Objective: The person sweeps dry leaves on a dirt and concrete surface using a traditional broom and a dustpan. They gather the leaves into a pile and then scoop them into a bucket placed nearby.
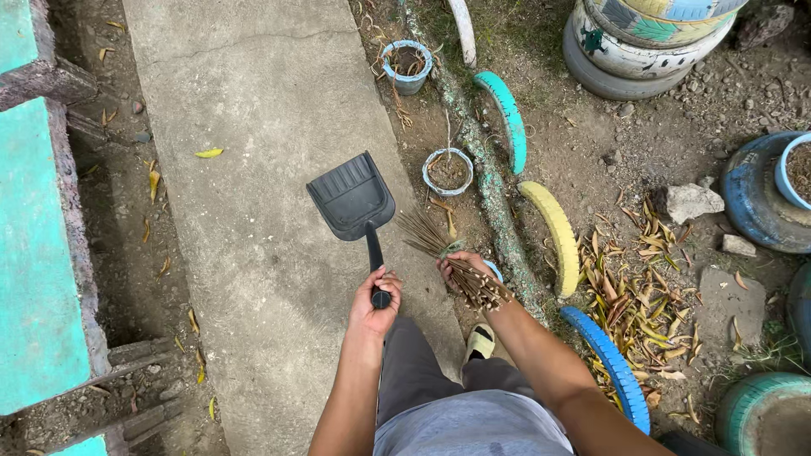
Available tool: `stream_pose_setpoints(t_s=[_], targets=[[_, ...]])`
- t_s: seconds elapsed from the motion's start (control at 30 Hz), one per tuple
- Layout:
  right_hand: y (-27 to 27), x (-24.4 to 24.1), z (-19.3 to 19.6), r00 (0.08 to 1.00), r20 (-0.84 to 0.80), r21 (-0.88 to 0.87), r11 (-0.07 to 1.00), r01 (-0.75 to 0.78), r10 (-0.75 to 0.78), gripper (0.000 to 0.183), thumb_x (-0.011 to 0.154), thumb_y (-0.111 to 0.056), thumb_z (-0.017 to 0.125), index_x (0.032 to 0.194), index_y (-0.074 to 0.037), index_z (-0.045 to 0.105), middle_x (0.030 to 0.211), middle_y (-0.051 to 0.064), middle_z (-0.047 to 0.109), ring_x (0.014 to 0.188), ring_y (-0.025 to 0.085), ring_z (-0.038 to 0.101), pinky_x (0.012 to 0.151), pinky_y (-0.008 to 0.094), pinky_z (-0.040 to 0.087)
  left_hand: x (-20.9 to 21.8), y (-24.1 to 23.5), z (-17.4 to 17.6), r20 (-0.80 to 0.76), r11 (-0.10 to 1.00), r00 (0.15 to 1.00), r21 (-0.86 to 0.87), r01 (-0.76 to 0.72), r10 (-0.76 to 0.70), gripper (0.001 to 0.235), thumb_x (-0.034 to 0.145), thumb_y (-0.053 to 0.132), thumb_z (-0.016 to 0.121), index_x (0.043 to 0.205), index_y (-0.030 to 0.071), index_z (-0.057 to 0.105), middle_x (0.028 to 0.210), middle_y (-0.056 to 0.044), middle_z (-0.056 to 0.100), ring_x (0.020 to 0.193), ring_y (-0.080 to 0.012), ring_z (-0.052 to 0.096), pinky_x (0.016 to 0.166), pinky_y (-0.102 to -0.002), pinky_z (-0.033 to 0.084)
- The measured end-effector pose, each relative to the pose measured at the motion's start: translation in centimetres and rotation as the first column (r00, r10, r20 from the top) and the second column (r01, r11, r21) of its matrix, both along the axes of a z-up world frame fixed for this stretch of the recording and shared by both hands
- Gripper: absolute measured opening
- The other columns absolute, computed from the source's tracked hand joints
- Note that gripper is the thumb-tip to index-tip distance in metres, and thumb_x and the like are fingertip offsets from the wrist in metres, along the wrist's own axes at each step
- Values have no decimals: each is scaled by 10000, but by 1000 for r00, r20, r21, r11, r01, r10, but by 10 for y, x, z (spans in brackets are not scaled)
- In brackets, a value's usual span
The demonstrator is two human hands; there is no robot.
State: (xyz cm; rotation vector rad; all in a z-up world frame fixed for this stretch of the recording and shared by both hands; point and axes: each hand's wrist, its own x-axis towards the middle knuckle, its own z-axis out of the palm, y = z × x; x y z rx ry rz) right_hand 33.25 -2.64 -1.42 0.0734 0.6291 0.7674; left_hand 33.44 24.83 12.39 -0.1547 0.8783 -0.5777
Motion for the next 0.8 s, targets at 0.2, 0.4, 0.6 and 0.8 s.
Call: stream_pose_setpoints(t_s=[0.2, 0.4, 0.6, 0.8], targets=[[61, 118, -37, 968, -31, -60, 967, 249, -251, 216, 950, -70, 570, 1092, 86, 527, 1025, 192, 635, 775, 198, 678, 645, 282, 611, 118, 31, -35, 14, 987, 988, 50, 154, -155, 98, 919, -4, 628, 925, -9, 530, 751, -42, 525, 606, -106, 559, 527, -227, 522], [-4, 94, -33, 958, -76, -825, 556, 95, -276, 228, 925, -187, 584, 1040, 6, 622, 836, 143, 658, 614, 213, 637, 535, 341, 555, 218, 79, -68, -66, 935, 937, 66, 348, -344, 132, 937, 28, 639, 884, 12, 520, 705, -19, 515, 592, -104, 550, 523, -245, 512], [39, 23, 2, 989, -73, -946, 324, -28, -125, 282, 904, -234, 641, 989, 32, 684, 693, 136, 669, 504, 249, 627, 465, 371, 519, 246, 59, -117, -92, 860, 868, 120, 496, -487, 122, 924, 4, 622, 871, 30, 516, 699, -24, 534, 589, -101, 550, 518, -247, 509], [64, 90, -35, 873, -51, -548, 745, 381, -485, 285, 909, -215, 587, 1022, 43, 626, 799, 115, 664, 650, 209, 658, 592, 329, 573, 254, 15, -122, -134, 834, 831, 46, 550, -541, 137, 919, -15, 631, 890, 23, 502, 711, -32, 536, 599, -104, 553, 521, -227, 511]])
